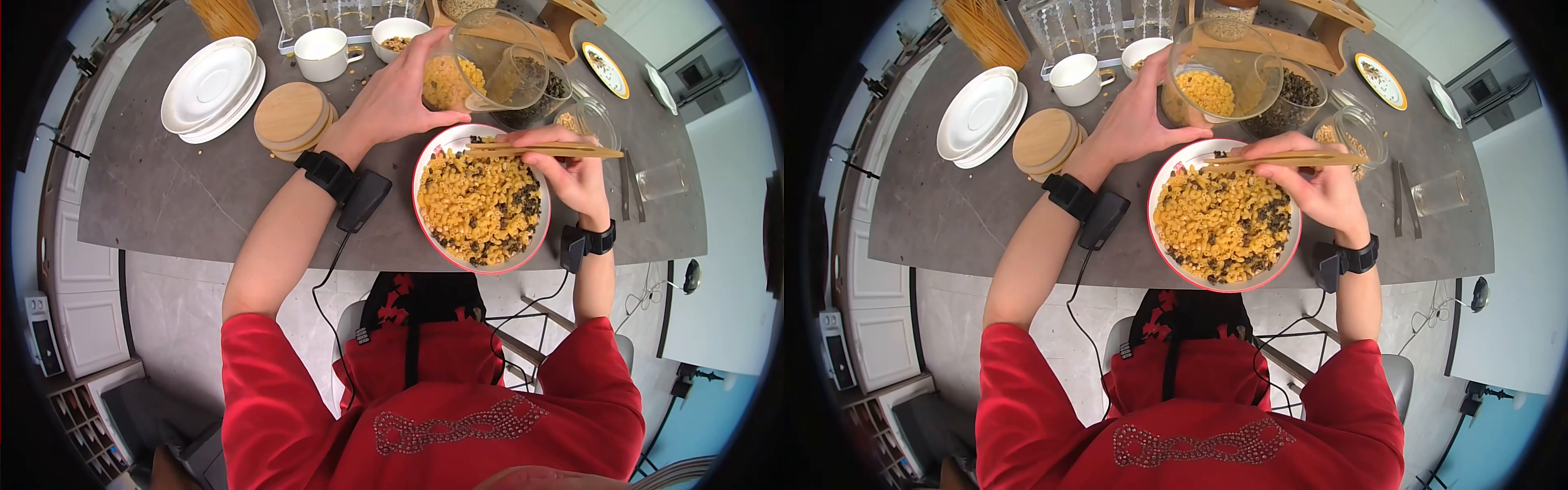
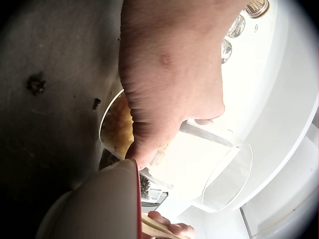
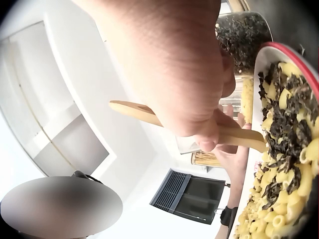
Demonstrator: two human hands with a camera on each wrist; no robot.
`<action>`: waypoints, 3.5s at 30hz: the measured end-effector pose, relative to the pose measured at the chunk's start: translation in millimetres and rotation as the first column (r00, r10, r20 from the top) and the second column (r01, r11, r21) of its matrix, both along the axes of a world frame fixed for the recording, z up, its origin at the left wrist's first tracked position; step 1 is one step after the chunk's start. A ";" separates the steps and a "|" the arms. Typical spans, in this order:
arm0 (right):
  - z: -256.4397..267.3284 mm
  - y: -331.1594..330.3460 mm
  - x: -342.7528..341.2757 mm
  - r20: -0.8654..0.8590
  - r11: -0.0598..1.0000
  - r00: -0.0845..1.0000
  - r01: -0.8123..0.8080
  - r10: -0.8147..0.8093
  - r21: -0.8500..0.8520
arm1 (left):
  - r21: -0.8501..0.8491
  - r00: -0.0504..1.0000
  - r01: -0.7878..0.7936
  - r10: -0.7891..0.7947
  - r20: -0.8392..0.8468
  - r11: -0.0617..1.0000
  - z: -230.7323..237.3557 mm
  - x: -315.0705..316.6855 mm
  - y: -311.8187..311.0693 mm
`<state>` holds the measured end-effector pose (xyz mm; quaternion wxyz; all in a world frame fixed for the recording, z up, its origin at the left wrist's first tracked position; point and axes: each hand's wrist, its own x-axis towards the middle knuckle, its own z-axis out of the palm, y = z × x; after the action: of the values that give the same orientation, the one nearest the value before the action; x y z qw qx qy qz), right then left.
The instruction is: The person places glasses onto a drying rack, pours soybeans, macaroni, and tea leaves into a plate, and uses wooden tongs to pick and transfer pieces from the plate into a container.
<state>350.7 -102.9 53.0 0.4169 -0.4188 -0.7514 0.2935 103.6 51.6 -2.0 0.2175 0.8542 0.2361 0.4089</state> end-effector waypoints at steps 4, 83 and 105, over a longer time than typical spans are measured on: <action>-6.2 2.7 8.5 -0.239 0.948 0.967 -0.011 0.091 0.318 | 0.035 1.000 0.004 -0.004 0.021 0.999 2.6 0.5 -1.3; -6.1 0.3 4.9 -0.188 0.993 0.977 -0.109 0.099 -0.039 | 0.040 1.000 -0.004 0.004 0.009 0.999 2.3 -0.3 0.2; -0.6 0.8 3.7 0.100 0.996 0.994 -0.030 0.038 -0.080 | 0.007 1.000 0.005 -0.005 0.019 1.000 -2.3 -1.1 1.7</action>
<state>354.3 -102.1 52.4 0.3562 -0.4362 -0.7668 0.3080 102.6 53.3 -4.3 0.2177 0.8518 0.2303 0.4171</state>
